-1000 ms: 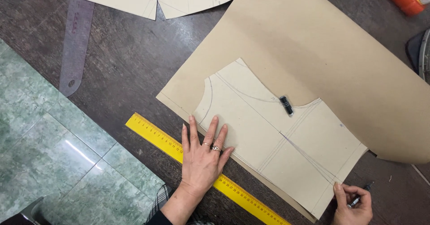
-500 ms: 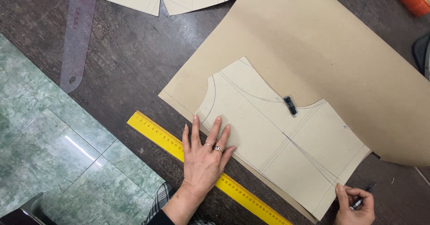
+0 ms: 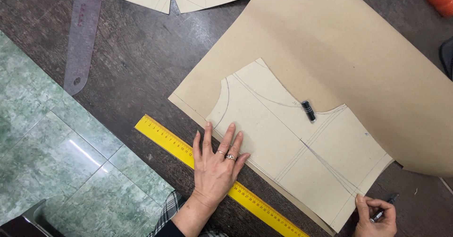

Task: The person uses a yellow ruler and a black pen to draw straight lines and curves on a paper pattern placed on a large sheet of brown paper. They measure and mark the pattern, then trace its outline onto the brown paper.

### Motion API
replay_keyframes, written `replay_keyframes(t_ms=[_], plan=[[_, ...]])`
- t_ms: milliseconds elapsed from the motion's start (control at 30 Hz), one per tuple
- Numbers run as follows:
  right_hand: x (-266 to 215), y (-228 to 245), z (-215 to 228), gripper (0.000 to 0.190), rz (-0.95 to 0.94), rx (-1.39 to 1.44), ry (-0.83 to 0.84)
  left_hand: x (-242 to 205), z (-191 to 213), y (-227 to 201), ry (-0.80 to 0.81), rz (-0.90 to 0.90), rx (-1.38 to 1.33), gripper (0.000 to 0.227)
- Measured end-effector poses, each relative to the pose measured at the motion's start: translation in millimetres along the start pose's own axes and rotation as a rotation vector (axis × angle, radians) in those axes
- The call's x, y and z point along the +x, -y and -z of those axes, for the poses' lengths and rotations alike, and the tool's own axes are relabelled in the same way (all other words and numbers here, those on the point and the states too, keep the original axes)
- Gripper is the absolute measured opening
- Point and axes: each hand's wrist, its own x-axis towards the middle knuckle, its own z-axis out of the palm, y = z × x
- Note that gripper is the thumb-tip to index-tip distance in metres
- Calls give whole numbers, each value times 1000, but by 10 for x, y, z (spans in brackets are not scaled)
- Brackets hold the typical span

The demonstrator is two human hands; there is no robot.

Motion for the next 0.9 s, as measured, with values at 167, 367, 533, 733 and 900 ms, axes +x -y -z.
replay_keyframes(t_ms=[167, 367, 533, 733, 900], plan=[[35, -147, 2, 21, 25, -7, 17, -20, -51, 2, -13, -22, -77, 43], [14, -47, -1, 22, 8, 2, 0, -17, -54, 6, -17, -35, -125, 44], [-5, 33, 9, 22, 12, -77, 14, -18, -60, 8, -5, -40, -130, 46], [7, 25, -12, 23, 14, -52, -14, -31, -69, 4, 5, -34, -114, 46], [11, -9, -6, 23, 15, -26, -16, -23, -67, 7, 6, -37, -119, 45]])
